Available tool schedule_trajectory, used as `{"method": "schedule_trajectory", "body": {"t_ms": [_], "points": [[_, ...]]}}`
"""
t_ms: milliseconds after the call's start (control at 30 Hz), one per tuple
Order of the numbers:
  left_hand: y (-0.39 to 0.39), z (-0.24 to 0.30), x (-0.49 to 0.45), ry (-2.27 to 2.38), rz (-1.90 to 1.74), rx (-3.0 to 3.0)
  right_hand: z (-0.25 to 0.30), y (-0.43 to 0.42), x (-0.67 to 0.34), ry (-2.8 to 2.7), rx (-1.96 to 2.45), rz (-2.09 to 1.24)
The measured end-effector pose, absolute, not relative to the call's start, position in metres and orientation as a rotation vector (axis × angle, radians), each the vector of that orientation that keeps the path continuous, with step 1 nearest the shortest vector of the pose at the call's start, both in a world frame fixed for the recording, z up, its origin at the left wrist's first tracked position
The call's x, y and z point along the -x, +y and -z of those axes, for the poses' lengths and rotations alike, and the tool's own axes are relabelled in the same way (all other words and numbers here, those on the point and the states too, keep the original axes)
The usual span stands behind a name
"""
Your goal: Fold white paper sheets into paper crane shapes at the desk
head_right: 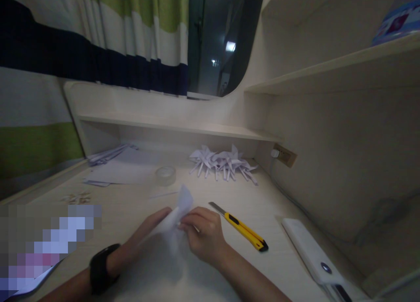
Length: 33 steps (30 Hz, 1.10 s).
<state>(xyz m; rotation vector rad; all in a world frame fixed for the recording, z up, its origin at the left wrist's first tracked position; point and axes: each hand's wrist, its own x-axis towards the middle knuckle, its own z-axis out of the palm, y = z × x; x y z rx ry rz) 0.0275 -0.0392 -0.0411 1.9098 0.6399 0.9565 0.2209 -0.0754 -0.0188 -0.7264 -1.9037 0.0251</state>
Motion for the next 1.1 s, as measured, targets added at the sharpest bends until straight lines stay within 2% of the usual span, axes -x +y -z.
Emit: {"method": "schedule_trajectory", "body": {"t_ms": [333,500,733,867,933,1000,1100], "points": [[-0.052,0.033,-0.041,0.761,-0.992,-1.781,0.025,-0.076,-0.226,-1.983,0.675,0.262],[-0.052,0.035,-0.043,0.902,-0.971,-1.839,0.025,-0.073,-0.229,-1.982,0.701,0.251],[-0.041,0.014,-0.041,0.857,-1.143,-1.885,0.006,-0.071,-0.233,-1.693,0.838,-0.131],[-0.016,0.001,-0.035,1.065,-1.147,-2.032,0.008,-0.061,-0.241,-1.549,0.951,-0.477],[0.003,0.002,-0.033,1.262,-1.056,-2.282,0.019,-0.052,-0.243,-1.359,0.989,-0.598],[0.020,0.008,-0.031,1.414,-0.808,-2.612,0.030,-0.044,-0.243,-1.185,1.031,-0.674],[0.039,0.021,-0.032,1.472,-0.644,-2.724,0.041,-0.035,-0.243,-1.048,1.057,-0.804]]}}
